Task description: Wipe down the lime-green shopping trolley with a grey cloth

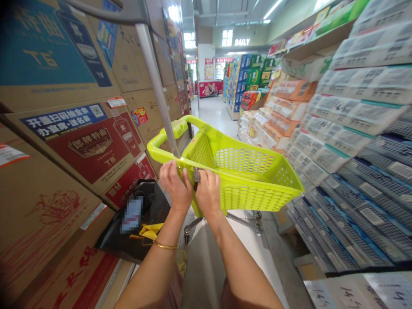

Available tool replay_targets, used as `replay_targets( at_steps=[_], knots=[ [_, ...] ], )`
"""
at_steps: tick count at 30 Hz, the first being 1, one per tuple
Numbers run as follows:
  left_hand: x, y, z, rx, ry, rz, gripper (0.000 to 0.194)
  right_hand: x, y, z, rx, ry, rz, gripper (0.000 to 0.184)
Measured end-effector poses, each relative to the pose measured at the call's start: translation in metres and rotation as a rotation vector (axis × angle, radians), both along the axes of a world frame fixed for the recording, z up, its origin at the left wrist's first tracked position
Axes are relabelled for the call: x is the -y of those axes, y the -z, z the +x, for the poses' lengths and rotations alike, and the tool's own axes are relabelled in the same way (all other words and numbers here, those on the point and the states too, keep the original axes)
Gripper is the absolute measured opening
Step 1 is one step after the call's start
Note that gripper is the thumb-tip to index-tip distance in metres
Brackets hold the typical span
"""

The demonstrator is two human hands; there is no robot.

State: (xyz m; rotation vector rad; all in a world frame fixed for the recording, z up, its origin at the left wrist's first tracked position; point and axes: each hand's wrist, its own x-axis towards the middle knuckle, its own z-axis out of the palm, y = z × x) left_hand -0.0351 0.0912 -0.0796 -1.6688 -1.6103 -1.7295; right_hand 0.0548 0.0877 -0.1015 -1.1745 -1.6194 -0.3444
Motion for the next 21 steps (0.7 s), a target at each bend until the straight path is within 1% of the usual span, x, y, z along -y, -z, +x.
replay_targets(
  at_steps=[2,3,5,7,10,14,17,21],
  knots=[
    [-0.006,-0.007,0.002,-0.192,0.143,-0.019,0.032,0.001,-0.001,0.005,-0.015,-0.015,-0.005,0.026],
    [-0.01,-0.011,0.003,-0.289,0.192,-0.04,0.031,0.001,-0.002,0.008,-0.031,-0.025,-0.014,0.025],
    [-0.016,-0.015,0.005,-0.439,0.208,-0.075,0.031,0.001,-0.004,0.015,-0.087,-0.037,-0.033,0.023],
    [-0.019,-0.017,0.005,-0.529,0.166,-0.085,0.03,0.0,-0.007,0.021,-0.168,-0.025,-0.033,0.021],
    [-0.017,-0.018,0.005,-0.601,0.114,-0.082,0.028,-0.002,-0.016,0.02,-0.245,-0.006,0.016,0.024],
    [-0.014,-0.017,0.004,-0.632,0.098,-0.083,0.026,-0.009,-0.023,0.007,-0.176,-0.041,0.007,0.028],
    [-0.016,-0.016,0.002,-0.629,0.111,-0.073,0.026,-0.013,-0.019,0.003,-0.119,0.002,-0.028,0.03],
    [-0.018,-0.014,-0.002,-0.643,0.135,-0.052,0.027,-0.013,-0.011,0.015,-0.033,0.08,-0.055,0.031]
  ],
)
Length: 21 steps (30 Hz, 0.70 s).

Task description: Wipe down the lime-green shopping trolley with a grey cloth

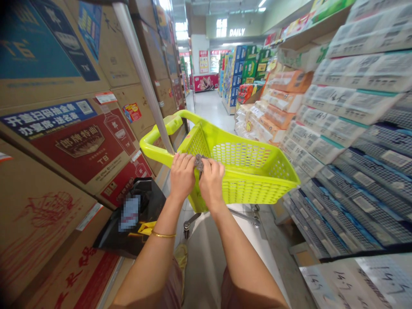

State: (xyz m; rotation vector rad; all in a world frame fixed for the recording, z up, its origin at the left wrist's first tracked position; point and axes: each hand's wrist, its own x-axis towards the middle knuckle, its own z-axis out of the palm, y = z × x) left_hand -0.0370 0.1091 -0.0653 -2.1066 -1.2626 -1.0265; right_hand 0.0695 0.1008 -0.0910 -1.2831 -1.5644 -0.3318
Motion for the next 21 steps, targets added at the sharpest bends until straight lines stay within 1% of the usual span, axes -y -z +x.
replay_targets(
  at_steps=[5,8,11,17,19,21],
  knots=[
    [0.0,0.001,-0.004,-0.021,0.019,0.001,0.028,0.006,0.007,0.031,0.035,0.1,-0.085,0.033],
    [0.001,0.001,-0.003,-0.02,0.023,0.01,0.029,0.009,0.008,0.042,0.01,0.139,-0.133,0.033],
    [0.002,0.002,0.0,0.002,0.014,0.032,0.028,0.011,0.003,0.033,-0.03,0.13,-0.136,0.031],
    [0.004,0.003,0.004,0.044,-0.011,0.013,0.026,0.008,-0.013,-0.008,-0.055,-0.044,-0.046,0.031],
    [0.004,0.002,0.003,0.039,-0.005,0.001,0.026,0.007,-0.014,-0.012,-0.039,-0.057,-0.037,0.032],
    [0.004,0.001,0.001,0.02,0.005,-0.006,0.026,0.006,-0.013,-0.011,0.002,-0.044,-0.043,0.033]
  ],
)
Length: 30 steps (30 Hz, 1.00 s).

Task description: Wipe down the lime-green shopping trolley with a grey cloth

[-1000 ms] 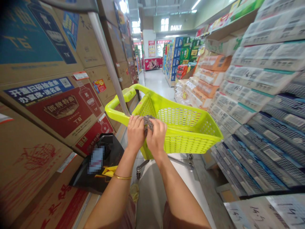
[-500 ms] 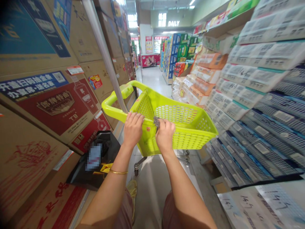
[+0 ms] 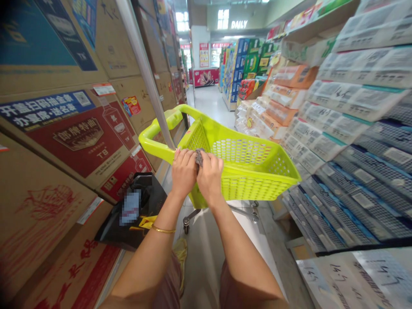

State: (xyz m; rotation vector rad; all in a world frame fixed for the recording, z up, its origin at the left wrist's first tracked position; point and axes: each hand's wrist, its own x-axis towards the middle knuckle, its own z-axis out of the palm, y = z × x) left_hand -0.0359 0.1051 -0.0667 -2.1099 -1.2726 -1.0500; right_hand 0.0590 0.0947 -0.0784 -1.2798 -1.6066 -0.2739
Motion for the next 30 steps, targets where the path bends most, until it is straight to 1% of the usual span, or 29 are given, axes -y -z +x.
replay_targets(
  at_steps=[4,8,11,13,16,21,23,26,30],
  knots=[
    [0.001,-0.002,-0.005,-0.063,0.016,-0.012,0.027,0.001,0.008,0.014,0.075,0.082,-0.029,0.034],
    [0.0,-0.003,-0.009,-0.112,0.018,-0.027,0.03,0.002,0.017,0.038,0.13,0.164,-0.058,0.035],
    [-0.002,-0.001,-0.009,-0.105,0.021,-0.038,0.03,0.003,0.022,0.054,0.132,0.201,-0.082,0.035],
    [-0.003,0.0,-0.007,-0.07,0.023,-0.044,0.03,0.004,0.023,0.058,0.111,0.204,-0.082,0.034],
    [-0.003,0.002,-0.003,-0.016,0.027,-0.066,0.029,0.004,0.019,0.048,0.074,0.181,-0.07,0.033],
    [-0.002,0.002,-0.001,0.012,0.023,-0.086,0.026,-0.001,0.008,0.01,0.049,0.07,-0.025,0.034],
    [-0.003,0.001,-0.003,0.002,0.024,-0.093,0.026,-0.003,0.006,0.002,0.047,0.047,-0.018,0.035],
    [-0.005,0.001,-0.008,-0.031,0.034,-0.095,0.027,-0.005,0.006,0.003,0.079,0.045,-0.042,0.036],
    [-0.009,0.001,-0.015,-0.05,0.059,-0.079,0.028,-0.003,0.009,0.018,0.14,0.078,-0.065,0.036]
  ],
)
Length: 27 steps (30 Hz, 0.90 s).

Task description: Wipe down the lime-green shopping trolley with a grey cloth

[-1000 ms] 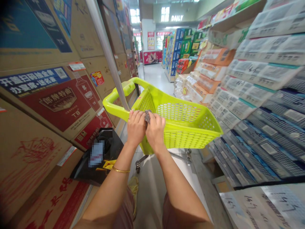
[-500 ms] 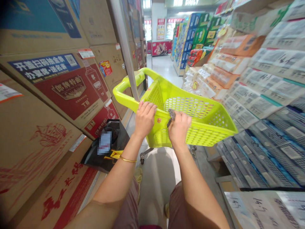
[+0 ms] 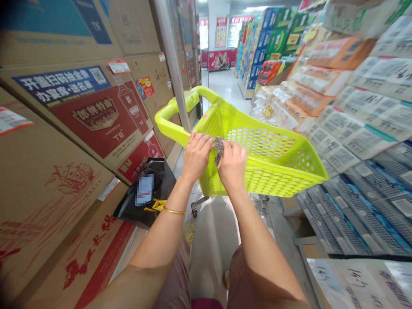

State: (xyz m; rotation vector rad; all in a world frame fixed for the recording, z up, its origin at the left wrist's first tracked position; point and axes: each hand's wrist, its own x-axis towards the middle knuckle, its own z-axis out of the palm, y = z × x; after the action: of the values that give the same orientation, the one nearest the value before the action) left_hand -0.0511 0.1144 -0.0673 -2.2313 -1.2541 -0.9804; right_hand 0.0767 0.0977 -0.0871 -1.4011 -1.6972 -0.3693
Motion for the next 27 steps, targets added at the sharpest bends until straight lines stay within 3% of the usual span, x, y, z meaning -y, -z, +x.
replay_targets(
  at_steps=[9,14,20,27],
  knots=[
    [-0.006,-0.002,-0.008,0.046,0.019,-0.007,0.027,0.006,0.01,0.043,0.014,0.099,-0.077,0.034],
    [-0.004,-0.002,-0.003,0.1,0.011,0.0,0.027,0.005,0.007,0.025,-0.058,0.099,-0.04,0.032],
    [-0.004,-0.001,-0.004,0.099,0.015,0.015,0.024,0.0,0.0,-0.017,-0.083,-0.032,-0.009,0.038],
    [-0.009,-0.001,-0.014,0.06,0.03,0.023,0.024,0.001,0.005,0.005,0.006,0.04,-0.057,0.039]
  ],
)
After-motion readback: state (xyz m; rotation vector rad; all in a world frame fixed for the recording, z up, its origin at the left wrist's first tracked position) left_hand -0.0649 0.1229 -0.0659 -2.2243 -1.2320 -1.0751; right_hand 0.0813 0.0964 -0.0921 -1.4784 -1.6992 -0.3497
